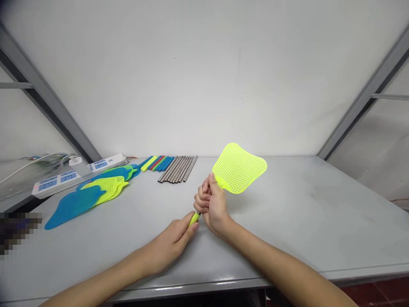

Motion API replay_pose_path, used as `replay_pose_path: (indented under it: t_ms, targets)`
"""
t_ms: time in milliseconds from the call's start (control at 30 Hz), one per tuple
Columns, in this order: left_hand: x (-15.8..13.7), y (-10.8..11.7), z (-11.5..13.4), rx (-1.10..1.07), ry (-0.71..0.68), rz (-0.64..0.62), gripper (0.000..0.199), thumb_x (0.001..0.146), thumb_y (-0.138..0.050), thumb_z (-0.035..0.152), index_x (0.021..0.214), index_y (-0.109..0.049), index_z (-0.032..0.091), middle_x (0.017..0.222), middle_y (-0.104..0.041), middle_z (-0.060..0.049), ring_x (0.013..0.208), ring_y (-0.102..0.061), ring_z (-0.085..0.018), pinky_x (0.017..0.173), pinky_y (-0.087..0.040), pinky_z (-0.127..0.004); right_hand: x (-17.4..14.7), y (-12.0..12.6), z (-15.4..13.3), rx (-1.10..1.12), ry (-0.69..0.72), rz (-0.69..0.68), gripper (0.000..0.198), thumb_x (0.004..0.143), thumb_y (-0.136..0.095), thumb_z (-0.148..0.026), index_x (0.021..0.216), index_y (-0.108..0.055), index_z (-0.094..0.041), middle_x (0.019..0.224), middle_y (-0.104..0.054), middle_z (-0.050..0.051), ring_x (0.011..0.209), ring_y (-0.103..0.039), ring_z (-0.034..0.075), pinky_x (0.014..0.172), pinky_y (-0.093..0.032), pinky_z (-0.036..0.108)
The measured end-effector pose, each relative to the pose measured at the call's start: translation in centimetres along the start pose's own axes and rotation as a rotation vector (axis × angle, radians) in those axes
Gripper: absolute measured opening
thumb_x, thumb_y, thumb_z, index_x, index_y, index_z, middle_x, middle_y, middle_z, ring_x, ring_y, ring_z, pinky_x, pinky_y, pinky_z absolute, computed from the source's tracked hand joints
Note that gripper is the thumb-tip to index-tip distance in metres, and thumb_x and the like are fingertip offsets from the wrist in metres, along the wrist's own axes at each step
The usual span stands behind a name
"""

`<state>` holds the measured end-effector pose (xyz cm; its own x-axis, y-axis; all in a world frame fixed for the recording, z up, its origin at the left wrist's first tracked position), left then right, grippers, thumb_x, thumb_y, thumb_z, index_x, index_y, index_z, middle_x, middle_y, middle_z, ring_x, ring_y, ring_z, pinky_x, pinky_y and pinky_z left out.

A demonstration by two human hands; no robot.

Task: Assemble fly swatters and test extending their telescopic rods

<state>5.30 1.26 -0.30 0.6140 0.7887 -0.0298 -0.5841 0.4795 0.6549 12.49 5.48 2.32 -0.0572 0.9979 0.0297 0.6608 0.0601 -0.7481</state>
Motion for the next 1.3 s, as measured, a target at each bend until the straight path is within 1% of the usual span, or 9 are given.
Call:
replay_pose_path:
  t_ms: [233, 367, 467, 700, 867, 1000, 1100, 1200, 1300]
  targets:
    - [0.6, 0.7, 0.8, -0.132, -0.04, 0.037, 0.029, 0.081, -0.024, 0.042, 0.067, -0.035, 0.018, 0.056, -0.033, 0.005, 0.051, -0.029, -0.008, 0.051, -0.028, -0.022, 0.2, -1.2, -1.0, -0.066, 0.024, -0.077, 0.03, 0.073, -0.045, -0.04, 0.055, -0.04, -0.017, 0.041, -0.021, -0.009, 0.033, -0.016, 0.003, 0.031, -0.017, 0.014]
    - [0.3, 1.1, 0.5, -0.294, -0.012, 0.104, 0.027, 0.082, -0.022, 0.041, 0.073, -0.034, 0.019, 0.057, -0.033, 0.005, 0.049, -0.029, -0.007, 0.048, -0.027, -0.02, 0.7, -0.8, -1.7, -0.137, 0.116, -0.053, 0.02, 0.07, -0.05, -0.038, 0.072, -0.051, -0.018, 0.052, -0.04, -0.004, 0.048, -0.042, 0.008, 0.046, -0.037, 0.02]
    - [0.2, 1.5, 0.1, -0.365, 0.007, 0.175, 0.024, 0.083, -0.022, 0.04, 0.081, -0.034, 0.02, 0.059, -0.034, 0.005, 0.048, -0.031, -0.007, 0.048, -0.028, -0.02, 1.0, -0.6, -0.9, -0.269, 0.055, -0.066, 0.022, 0.07, -0.051, -0.036, 0.082, -0.055, -0.017, 0.066, -0.049, 0.0, 0.064, -0.049, 0.011, 0.057, -0.039, 0.022]
    - [0.2, 2.3, -0.5, -0.399, 0.024, 0.28, 0.025, 0.083, -0.024, 0.039, 0.09, -0.036, 0.019, 0.061, -0.038, 0.004, 0.05, -0.035, -0.008, 0.05, -0.031, -0.021, 0.5, -0.6, 1.9, -0.515, -0.191, -0.176, 0.029, 0.068, -0.053, -0.039, 0.081, -0.06, -0.015, 0.069, -0.052, 0.001, 0.061, -0.049, 0.01, 0.062, -0.037, 0.024]
    - [0.3, 3.5, 0.0, -0.316, -0.024, 0.346, 0.025, 0.081, -0.031, 0.037, 0.093, -0.043, 0.019, 0.064, -0.042, 0.003, 0.057, -0.039, -0.01, 0.054, -0.032, -0.022, 0.9, 0.1, 1.2, -0.541, -0.126, -0.12, 0.033, 0.07, -0.048, -0.044, 0.076, -0.06, -0.014, 0.069, -0.052, 0.002, 0.065, -0.049, 0.011, 0.063, -0.036, 0.025]
    - [0.3, 4.8, -1.0, -0.326, 0.011, 0.459, 0.022, 0.077, -0.038, 0.037, 0.09, -0.048, 0.021, 0.071, -0.045, 0.002, 0.061, -0.042, -0.01, 0.055, -0.034, -0.022, 1.6, 1.1, 0.5, -0.533, -0.094, -0.027, 0.028, 0.07, -0.049, -0.04, 0.07, -0.056, -0.013, 0.068, -0.052, 0.002, 0.064, -0.05, 0.011, 0.064, -0.038, 0.026]
    - [0.5, 5.3, -2.2, -0.474, 0.059, 0.488, 0.024, 0.075, -0.041, 0.039, 0.091, -0.047, 0.022, 0.067, -0.043, 0.002, 0.056, -0.041, -0.009, 0.051, -0.034, -0.021, 1.8, 1.1, 0.5, -0.56, -0.113, -0.067, 0.027, 0.072, -0.047, -0.039, 0.072, -0.055, -0.014, 0.059, -0.049, -0.001, 0.05, -0.049, 0.008, 0.054, -0.038, 0.023]
    - [1.0, 4.8, -3.3, -0.73, 0.112, 0.429, 0.027, 0.074, -0.042, 0.042, 0.087, -0.047, 0.019, 0.065, -0.042, 0.002, 0.053, -0.042, -0.008, 0.047, -0.034, -0.02, 1.2, 0.3, 1.7, -0.561, -0.25, -0.198, 0.029, 0.075, -0.044, -0.041, 0.083, -0.055, -0.015, 0.05, -0.044, -0.005, 0.033, -0.036, 0.004, 0.036, -0.028, 0.019]
    - [1.6, 4.3, -3.7, -0.955, 0.134, 0.36, 0.029, 0.073, -0.041, 0.045, 0.079, -0.047, 0.017, 0.071, -0.045, 0.001, 0.051, -0.043, -0.007, 0.045, -0.034, -0.02, 0.3, -0.8, 3.1, -0.489, -0.404, -0.341, 0.032, 0.076, -0.041, -0.041, 0.089, -0.054, -0.015, 0.045, -0.04, -0.006, 0.027, -0.026, 0.002, 0.029, -0.019, 0.016]
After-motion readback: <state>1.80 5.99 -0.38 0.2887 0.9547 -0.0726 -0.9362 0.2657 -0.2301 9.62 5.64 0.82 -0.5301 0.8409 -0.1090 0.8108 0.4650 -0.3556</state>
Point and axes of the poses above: each hand's wrist, its own x-axis towards the middle knuckle, its own y-axis out of the back of the hand, z = x × y, the point moved 8 cm from there along x, towards the middle knuckle
